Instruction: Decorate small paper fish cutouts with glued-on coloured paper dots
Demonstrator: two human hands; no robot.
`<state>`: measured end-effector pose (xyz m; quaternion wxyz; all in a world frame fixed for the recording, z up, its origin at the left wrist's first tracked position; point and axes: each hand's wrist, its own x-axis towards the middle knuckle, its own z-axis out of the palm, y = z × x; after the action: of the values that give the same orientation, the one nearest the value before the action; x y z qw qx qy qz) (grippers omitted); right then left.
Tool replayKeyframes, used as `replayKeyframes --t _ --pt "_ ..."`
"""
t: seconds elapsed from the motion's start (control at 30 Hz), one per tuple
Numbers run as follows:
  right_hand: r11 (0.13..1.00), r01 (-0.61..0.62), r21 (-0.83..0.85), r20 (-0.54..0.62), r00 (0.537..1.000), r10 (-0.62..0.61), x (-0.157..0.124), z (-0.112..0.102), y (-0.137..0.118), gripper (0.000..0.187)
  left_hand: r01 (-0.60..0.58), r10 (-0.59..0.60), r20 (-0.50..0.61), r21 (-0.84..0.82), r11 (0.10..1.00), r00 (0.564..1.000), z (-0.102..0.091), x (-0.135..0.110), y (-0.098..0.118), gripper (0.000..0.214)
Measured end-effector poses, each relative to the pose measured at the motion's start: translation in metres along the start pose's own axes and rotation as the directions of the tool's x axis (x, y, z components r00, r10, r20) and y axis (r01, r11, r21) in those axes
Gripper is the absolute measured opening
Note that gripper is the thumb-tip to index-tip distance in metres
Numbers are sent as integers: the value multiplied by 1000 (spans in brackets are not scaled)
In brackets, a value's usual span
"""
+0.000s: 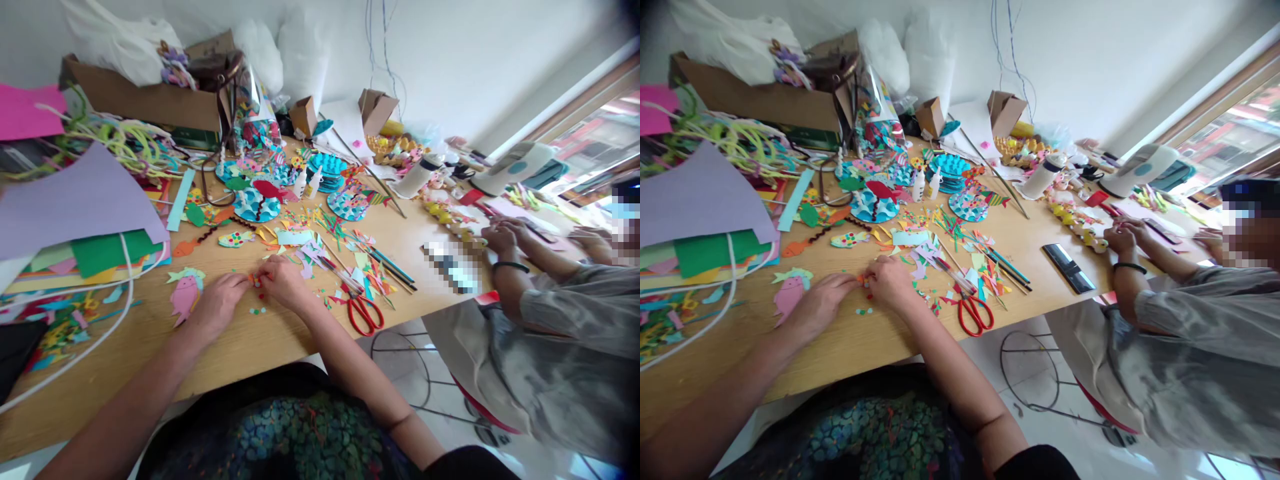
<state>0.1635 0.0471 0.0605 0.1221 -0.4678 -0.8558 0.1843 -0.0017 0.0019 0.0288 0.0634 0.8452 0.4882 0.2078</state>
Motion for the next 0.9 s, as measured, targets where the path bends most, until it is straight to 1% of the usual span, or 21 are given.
replayKeyframes --t 0.07,0.23,0.4,0.5,0.6,0.73,0.83,0.9 --pt "1000 -3 -14 -5 1000 3 0 0 -1 24 3 -3 2 8 1000 1000 0 0 0 39" --pt "998 34 -52 62 998 -31 3 1 -2 25 11 -11 10 16 1000 1000 1 0 0 38" --pt "999 -23 -35 34 999 24 4 -2 -3 25 -11 11 4 5 1000 1000 2 -1 -1 39" --pt "999 -13 -51 34 999 14 5 0 -2 25 -17 17 1 13 1000 1000 2 0 -1 38" --pt "997 1 -78 60 998 3 6 2 -2 25 -10 10 14 30 1000 1000 1 0 -1 38" --pt "995 -31 -98 73 997 38 7 -4 -5 26 5 -6 42 31 1000 999 -1 2 2 39" --pt "994 -10 -106 77 997 18 7 -9 -7 26 23 -25 56 27 999 998 -3 2 5 41" --pt "993 -1 -120 101 995 13 9 -9 -8 25 28 -29 60 24 999 998 -4 3 6 41"
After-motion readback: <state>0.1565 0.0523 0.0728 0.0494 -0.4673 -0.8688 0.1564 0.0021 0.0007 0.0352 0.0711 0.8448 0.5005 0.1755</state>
